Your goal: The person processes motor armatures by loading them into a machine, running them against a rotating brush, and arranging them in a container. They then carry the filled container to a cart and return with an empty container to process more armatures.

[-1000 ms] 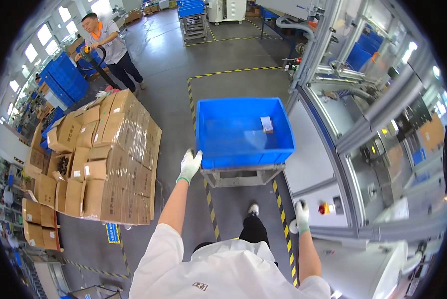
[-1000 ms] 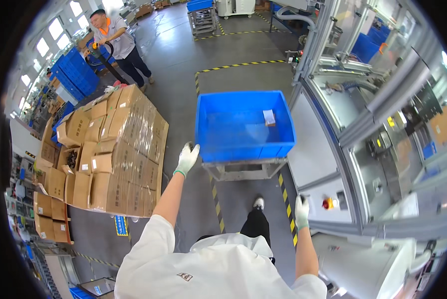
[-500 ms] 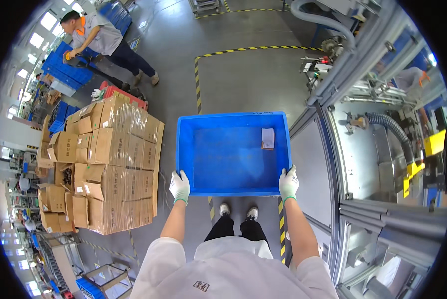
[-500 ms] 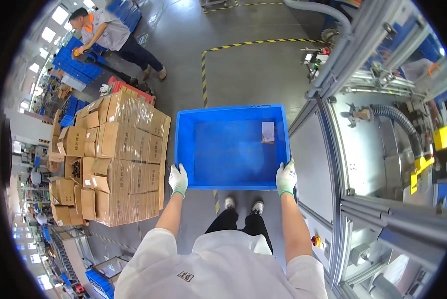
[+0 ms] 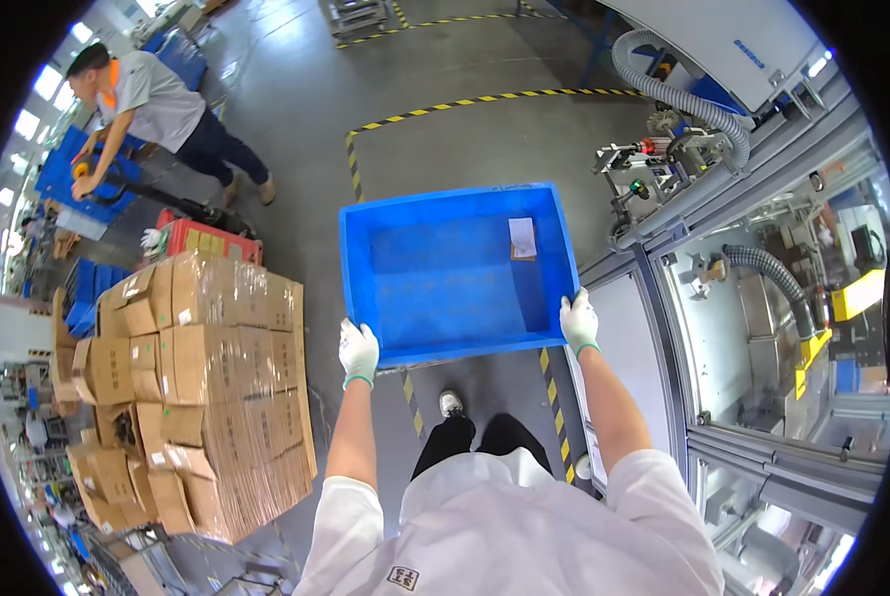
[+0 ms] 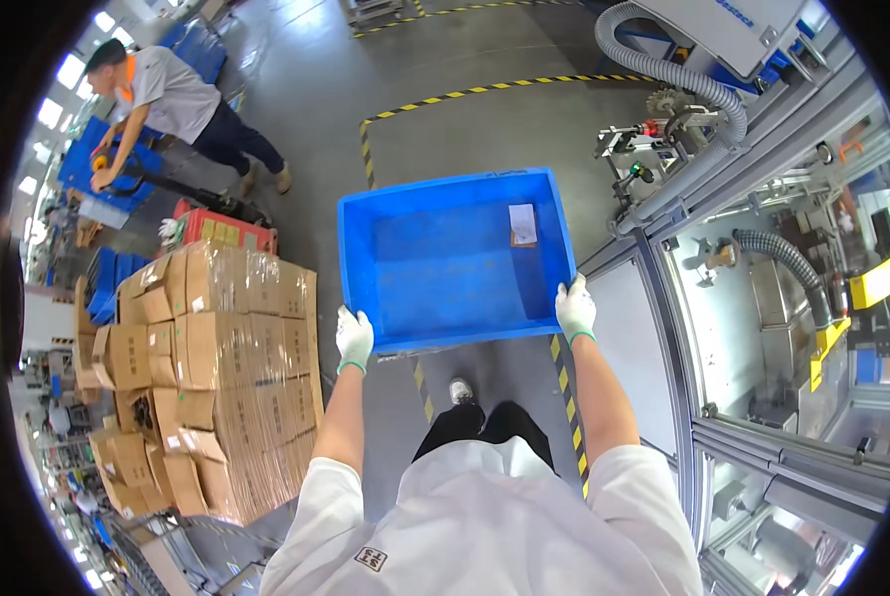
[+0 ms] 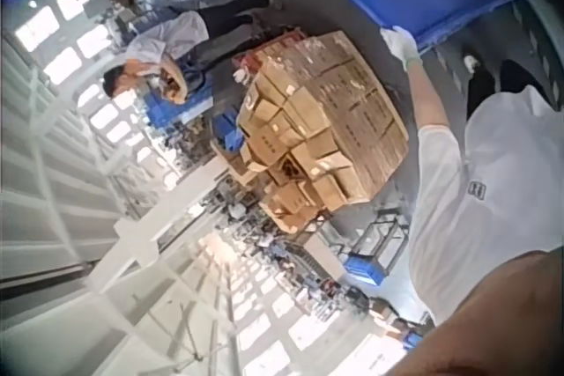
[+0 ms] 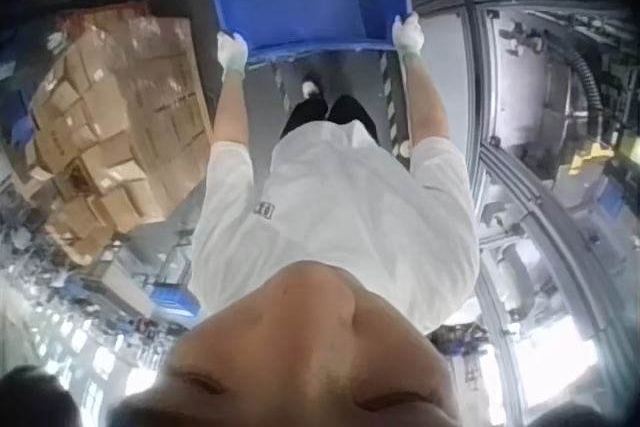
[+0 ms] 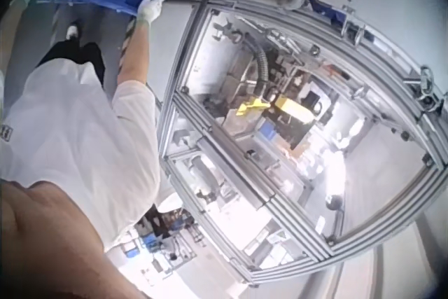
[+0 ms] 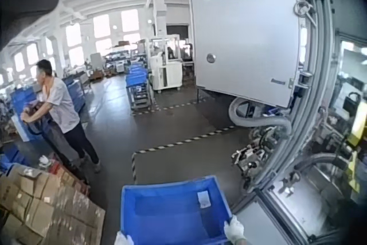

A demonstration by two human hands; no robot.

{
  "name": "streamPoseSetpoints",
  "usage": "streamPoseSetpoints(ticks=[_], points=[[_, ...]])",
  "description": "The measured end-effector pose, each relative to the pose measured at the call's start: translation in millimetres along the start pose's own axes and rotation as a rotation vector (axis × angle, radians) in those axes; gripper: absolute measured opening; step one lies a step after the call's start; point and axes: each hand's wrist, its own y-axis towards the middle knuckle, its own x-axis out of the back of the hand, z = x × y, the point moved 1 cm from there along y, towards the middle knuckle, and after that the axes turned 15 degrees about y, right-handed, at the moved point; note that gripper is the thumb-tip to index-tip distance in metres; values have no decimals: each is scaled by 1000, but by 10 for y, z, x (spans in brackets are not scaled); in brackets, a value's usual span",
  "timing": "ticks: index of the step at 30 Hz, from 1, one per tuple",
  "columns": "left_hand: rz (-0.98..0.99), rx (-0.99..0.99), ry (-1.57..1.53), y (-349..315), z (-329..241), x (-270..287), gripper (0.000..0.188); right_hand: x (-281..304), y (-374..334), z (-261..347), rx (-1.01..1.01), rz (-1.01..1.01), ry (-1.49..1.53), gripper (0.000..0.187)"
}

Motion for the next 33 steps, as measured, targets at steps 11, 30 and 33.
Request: streamPoseSetpoints(ticks=[11, 30, 33], points=[[84, -194, -21, 1470, -784, 56, 43, -216, 755, 452, -125, -122, -86, 35], [214, -518, 211, 3306, -2120, -114, 41, -541, 2367, 574, -391, -200, -179, 42], [224, -595, 154, 3535, -2207, -96, 34, -619, 2310, 670, -379, -198, -185, 44]])
